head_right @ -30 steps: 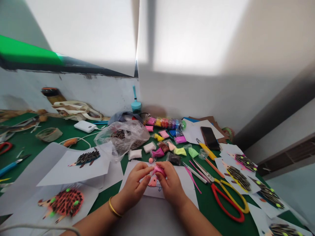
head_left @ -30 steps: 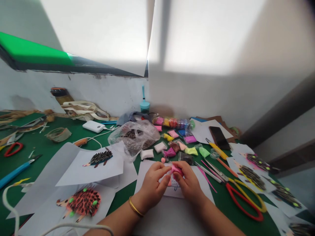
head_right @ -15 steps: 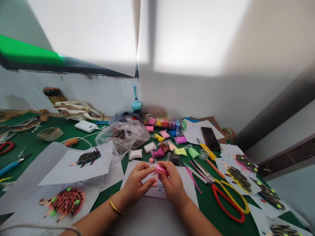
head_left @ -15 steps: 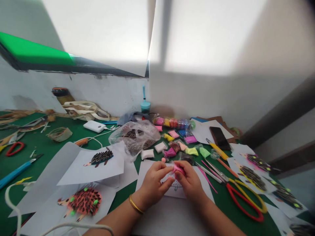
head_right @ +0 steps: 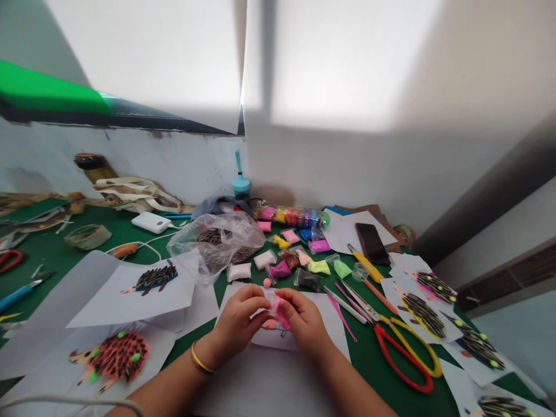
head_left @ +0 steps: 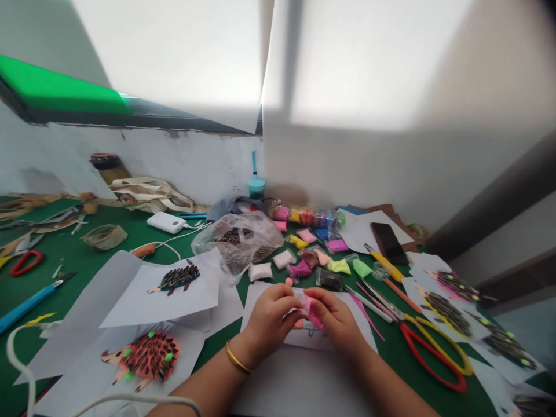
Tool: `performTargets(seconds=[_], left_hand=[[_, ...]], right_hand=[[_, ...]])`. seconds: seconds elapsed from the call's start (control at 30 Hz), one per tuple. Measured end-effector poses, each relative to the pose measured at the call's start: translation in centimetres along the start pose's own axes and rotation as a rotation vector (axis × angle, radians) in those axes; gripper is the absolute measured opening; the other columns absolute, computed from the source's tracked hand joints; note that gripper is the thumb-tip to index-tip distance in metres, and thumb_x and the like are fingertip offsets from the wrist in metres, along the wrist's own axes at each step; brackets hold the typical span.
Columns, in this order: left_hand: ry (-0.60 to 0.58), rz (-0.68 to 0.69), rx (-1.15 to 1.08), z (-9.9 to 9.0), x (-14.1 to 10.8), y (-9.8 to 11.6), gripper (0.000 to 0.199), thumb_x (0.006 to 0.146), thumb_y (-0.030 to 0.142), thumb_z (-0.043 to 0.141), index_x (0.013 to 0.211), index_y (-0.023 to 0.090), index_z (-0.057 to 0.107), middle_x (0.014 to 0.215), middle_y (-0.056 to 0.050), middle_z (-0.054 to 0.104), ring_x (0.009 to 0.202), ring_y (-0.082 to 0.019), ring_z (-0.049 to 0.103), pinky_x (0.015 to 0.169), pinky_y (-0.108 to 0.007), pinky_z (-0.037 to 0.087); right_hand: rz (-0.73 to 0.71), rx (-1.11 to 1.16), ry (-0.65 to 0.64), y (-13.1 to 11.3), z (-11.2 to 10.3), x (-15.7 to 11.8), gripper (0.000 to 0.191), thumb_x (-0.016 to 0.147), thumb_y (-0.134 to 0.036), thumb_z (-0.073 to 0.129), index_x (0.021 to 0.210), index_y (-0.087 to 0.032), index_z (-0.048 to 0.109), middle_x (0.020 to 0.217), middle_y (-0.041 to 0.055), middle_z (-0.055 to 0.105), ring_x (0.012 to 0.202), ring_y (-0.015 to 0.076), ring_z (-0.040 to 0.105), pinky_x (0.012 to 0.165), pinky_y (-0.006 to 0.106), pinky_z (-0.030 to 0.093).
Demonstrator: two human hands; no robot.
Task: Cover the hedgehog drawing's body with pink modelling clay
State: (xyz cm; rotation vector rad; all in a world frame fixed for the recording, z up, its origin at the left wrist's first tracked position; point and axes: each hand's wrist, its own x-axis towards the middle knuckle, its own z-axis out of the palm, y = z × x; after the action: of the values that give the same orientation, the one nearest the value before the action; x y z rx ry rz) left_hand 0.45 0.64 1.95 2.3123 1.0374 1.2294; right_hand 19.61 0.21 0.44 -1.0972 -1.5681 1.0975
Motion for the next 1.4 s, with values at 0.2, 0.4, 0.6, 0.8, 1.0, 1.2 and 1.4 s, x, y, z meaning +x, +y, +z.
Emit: performTargets(seconds=[0.2, 0.4, 0.6, 0.8, 1.0, 1.2, 1.4], left_hand=[[0.078, 0.002, -0.091, -0.2, -0.1, 0.1, 0.008, 0.088, 0.014, 0.06, 0.087, 0.019, 0.065, 0.093, -0.006, 0.058, 0.088, -0.017, 0.059, 0.082, -0.032, 0.051], [0.07, -0.019, -0.202, 0.0, -0.2, 0.0, 0.01, 0.089, 0.012, 0.059, 0.092, 0.021, 0.064, 0.096, -0.005, 0.062, 0.091, -0.017, 0.061, 0.085, -0.032, 0.051], [0.054, -0.072, -0.261, -0.2, 0.0, 0.3, 0.01, 0.089, 0.011, 0.057, 0.085, 0.021, 0.06, 0.095, -0.005, 0.062, 0.094, -0.018, 0.06, 0.092, -0.036, 0.047], [0.025, -0.094, -0.244, -0.4, 0.2, 0.6, 0.006, 0.085, 0.016, 0.062, 0.085, 0.021, 0.059, 0.097, -0.006, 0.061, 0.096, -0.02, 0.058, 0.094, -0.039, 0.046], [0.081, -0.229, -0.349, 0.3, -0.3, 0.3, 0.027, 0.079, 0.034, 0.074, 0.092, 0.021, 0.054, 0.091, -0.003, 0.056, 0.091, -0.02, 0.058, 0.085, -0.036, 0.05], [0.108, -0.289, -0.358, 1.1, -0.4, 0.6, 0.013, 0.088, 0.029, 0.062, 0.088, 0.02, 0.053, 0.086, -0.001, 0.055, 0.081, -0.016, 0.055, 0.08, -0.032, 0.05], [0.138, -0.312, -0.319, 1.5, -0.5, 0.3, 0.013, 0.088, 0.027, 0.063, 0.084, 0.02, 0.053, 0.082, 0.0, 0.055, 0.077, -0.015, 0.054, 0.08, -0.032, 0.05]], right_hand=[[-0.051, -0.035, -0.094, -0.4, -0.6, 0.0, 0.059, 0.079, -0.061, 0.065, 0.122, -0.021, 0.061, 0.124, 0.0111, 0.064, 0.112, 0.0299, 0.061, 0.094, 0.04, 0.05], [-0.127, -0.196, -0.082, 0.3, -0.5, 0.2, 0.055, 0.083, -0.054, 0.063, 0.128, -0.023, 0.057, 0.126, 0.0102, 0.063, 0.114, 0.0287, 0.06, 0.099, 0.042, 0.047], [-0.219, -0.233, -0.073, 0.0, -1.1, 0.4, 0.038, 0.092, -0.045, 0.053, 0.122, -0.023, 0.061, 0.12, 0.0091, 0.065, 0.11, 0.0251, 0.06, 0.095, 0.037, 0.048], [-0.247, -0.221, -0.101, -0.2, -1.1, 0.4, 0.031, 0.094, -0.039, 0.052, 0.121, -0.027, 0.061, 0.11, 0.0058, 0.065, 0.102, 0.021, 0.06, 0.091, 0.033, 0.048], [-0.235, -0.18, -0.127, -0.1, -0.6, 0.0, 0.038, 0.091, -0.043, 0.057, 0.126, -0.028, 0.06, 0.111, 0.0067, 0.06, 0.103, 0.0221, 0.058, 0.092, 0.035, 0.048], [-0.209, -0.126, -0.095, -1.0, 0.1, -0.1, 0.023, 0.095, -0.035, 0.053, 0.107, -0.028, 0.071, 0.095, 0.0052, 0.059, 0.092, 0.0193, 0.059, 0.084, 0.032, 0.05], [-0.208, -0.117, -0.066, -1.0, 0.5, -0.3, 0.021, 0.094, -0.034, 0.055, 0.104, -0.028, 0.072, 0.092, 0.0043, 0.06, 0.087, 0.0179, 0.06, 0.077, 0.03, 0.051]])
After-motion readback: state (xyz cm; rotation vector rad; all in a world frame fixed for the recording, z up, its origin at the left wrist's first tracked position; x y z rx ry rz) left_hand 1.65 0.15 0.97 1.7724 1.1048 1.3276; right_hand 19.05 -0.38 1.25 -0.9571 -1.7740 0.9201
